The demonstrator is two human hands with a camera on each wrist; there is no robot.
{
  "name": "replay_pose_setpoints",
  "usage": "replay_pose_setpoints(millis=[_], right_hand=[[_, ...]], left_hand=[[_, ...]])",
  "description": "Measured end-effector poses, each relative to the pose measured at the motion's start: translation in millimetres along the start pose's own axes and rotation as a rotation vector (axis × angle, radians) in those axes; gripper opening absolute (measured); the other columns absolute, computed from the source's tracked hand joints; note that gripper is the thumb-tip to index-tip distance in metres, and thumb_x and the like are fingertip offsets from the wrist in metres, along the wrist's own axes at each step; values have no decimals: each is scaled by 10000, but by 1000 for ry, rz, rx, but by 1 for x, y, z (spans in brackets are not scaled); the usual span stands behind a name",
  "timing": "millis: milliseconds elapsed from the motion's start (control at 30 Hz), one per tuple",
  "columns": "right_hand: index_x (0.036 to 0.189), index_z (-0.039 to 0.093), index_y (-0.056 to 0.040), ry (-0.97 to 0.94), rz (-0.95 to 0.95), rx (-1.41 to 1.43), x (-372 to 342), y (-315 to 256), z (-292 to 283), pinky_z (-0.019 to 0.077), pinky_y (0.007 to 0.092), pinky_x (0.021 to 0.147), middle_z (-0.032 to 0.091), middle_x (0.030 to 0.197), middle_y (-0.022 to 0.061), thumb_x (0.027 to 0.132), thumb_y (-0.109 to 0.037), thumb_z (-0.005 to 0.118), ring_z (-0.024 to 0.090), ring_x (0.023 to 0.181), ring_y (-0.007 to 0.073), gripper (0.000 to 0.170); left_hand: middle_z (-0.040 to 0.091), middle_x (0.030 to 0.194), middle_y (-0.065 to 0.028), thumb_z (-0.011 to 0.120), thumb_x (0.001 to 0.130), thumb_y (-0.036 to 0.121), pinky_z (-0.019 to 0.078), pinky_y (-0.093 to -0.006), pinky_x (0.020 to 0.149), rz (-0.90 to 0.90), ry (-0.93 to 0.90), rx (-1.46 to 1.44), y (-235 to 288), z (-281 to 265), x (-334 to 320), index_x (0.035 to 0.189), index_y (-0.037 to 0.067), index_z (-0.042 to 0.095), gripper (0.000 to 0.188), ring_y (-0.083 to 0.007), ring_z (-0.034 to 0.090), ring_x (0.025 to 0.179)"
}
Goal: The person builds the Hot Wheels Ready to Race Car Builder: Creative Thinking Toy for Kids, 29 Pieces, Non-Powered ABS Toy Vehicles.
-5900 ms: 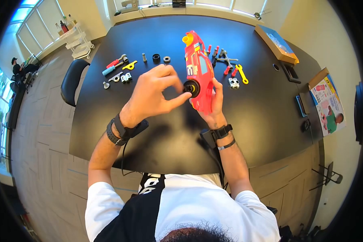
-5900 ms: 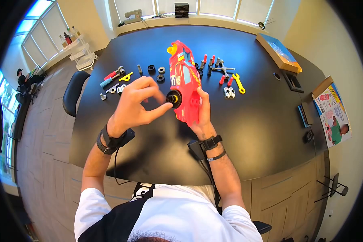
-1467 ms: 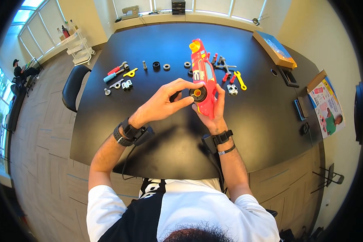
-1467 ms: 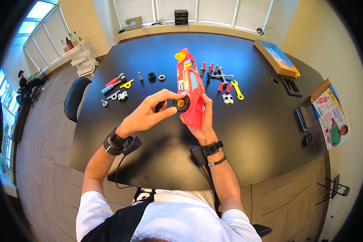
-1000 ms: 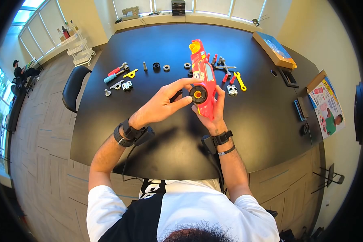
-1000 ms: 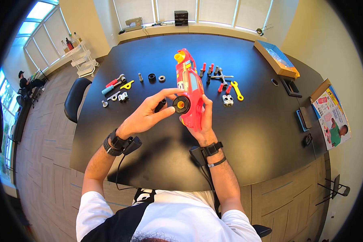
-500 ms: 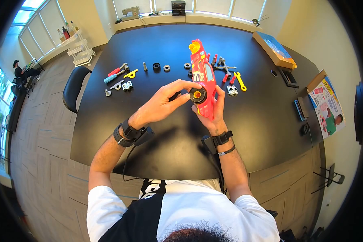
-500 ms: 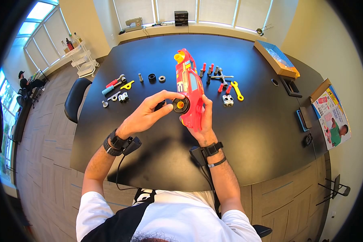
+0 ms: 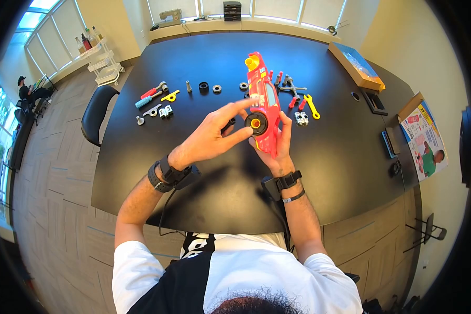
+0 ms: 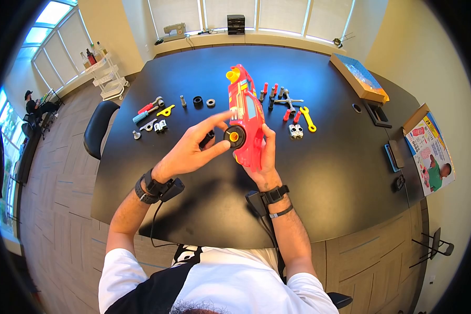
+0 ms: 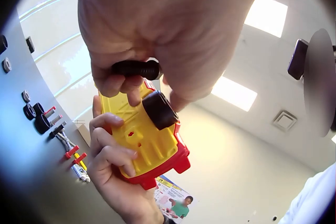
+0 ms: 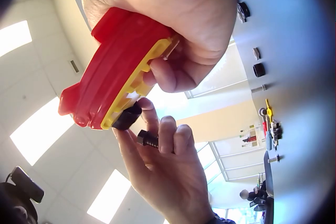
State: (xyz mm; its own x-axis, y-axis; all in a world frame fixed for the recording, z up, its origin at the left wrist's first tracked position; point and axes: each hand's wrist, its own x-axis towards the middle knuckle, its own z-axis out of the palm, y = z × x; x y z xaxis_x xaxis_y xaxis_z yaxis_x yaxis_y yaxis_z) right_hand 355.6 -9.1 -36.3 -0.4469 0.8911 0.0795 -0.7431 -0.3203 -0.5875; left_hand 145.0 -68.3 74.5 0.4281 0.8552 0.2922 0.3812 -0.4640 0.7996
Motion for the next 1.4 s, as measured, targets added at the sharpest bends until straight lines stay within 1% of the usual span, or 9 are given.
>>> replay_pose_setpoints(millis=[100,133,300,367,400,467,633,1233,1400], right_hand=[[1463,597,-108,-44,-3,52,0,0,-6,623,323,720,747,1237,45,1046,-676,554,756,995,147,706],[1408,630,-108,12,-6,55,-1,-1,0,587,322,686,748,1195,37,1033,-685,574,740,943,147,690],[1354,664,-111,59,-3,70,-2,-2,4,549,316,652,747,1131,20,1019,-690,599,717,905,140,672],[1365,657,-115,78,-12,52,-4,-2,8,552,309,657,748,1125,10,1020,-690,598,719,906,137,672],[1365,657,-115,79,-10,52,-3,-1,5,552,309,657,748,1125,10,1020,-690,598,719,906,137,672],[1478,586,-125,-39,-2,93,-1,-1,-1,625,333,704,748,1228,37,1041,-671,574,761,966,160,700],[1487,578,-122,-54,2,64,-3,0,0,621,324,689,747,1223,44,1048,-670,552,759,950,159,703],[1582,518,-99,-7,-62,92,-4,0,11,596,338,960,692,1412,65,1071,-616,549,703,1213,174,728],[1565,531,-91,-49,-70,67,-3,1,4,593,336,950,698,1391,70,1069,-619,550,705,1201,175,725]], left_hand=[[652,1094,-24,549,1096,206,448,-303,777,108,254,-27,-29,7,1,1589,67,458,521,-103,474,839],[659,1079,-52,439,1099,201,446,-308,814,-23,244,-103,-31,0,0,1432,46,487,371,-117,471,852],[672,1129,-120,392,1121,145,457,-327,948,102,276,-211,-32,-5,-2,1250,62,475,175,-151,504,944],[677,1381,-202,432,1165,117,453,-375,1083,336,289,-240,-22,4,1,1389,50,410,234,-226,589,1230],[677,1381,-202,432,1165,117,453,-375,1083,334,289,-241,-16,5,0,1389,50,410,234,-226,589,1230],[549,1628,-247,454,1184,109,336,-472,1260,465,205,-156,-4,6,-1,1568,56,273,428,-338,424,1581],[515,1684,-201,437,1188,129,101,-566,1353,496,144,-171,-8,20,11,1699,88,115,606,-371,238,1689],[580,1639,-144,635,1086,65,17,-678,1340,543,198,268,-27,28,10,1596,165,300,618,-430,310,1651],[454,1725,-206,712,1038,105,138,-665,1339,506,215,363,-20,20,3,1379,113,642,349,-439,263,1671]])
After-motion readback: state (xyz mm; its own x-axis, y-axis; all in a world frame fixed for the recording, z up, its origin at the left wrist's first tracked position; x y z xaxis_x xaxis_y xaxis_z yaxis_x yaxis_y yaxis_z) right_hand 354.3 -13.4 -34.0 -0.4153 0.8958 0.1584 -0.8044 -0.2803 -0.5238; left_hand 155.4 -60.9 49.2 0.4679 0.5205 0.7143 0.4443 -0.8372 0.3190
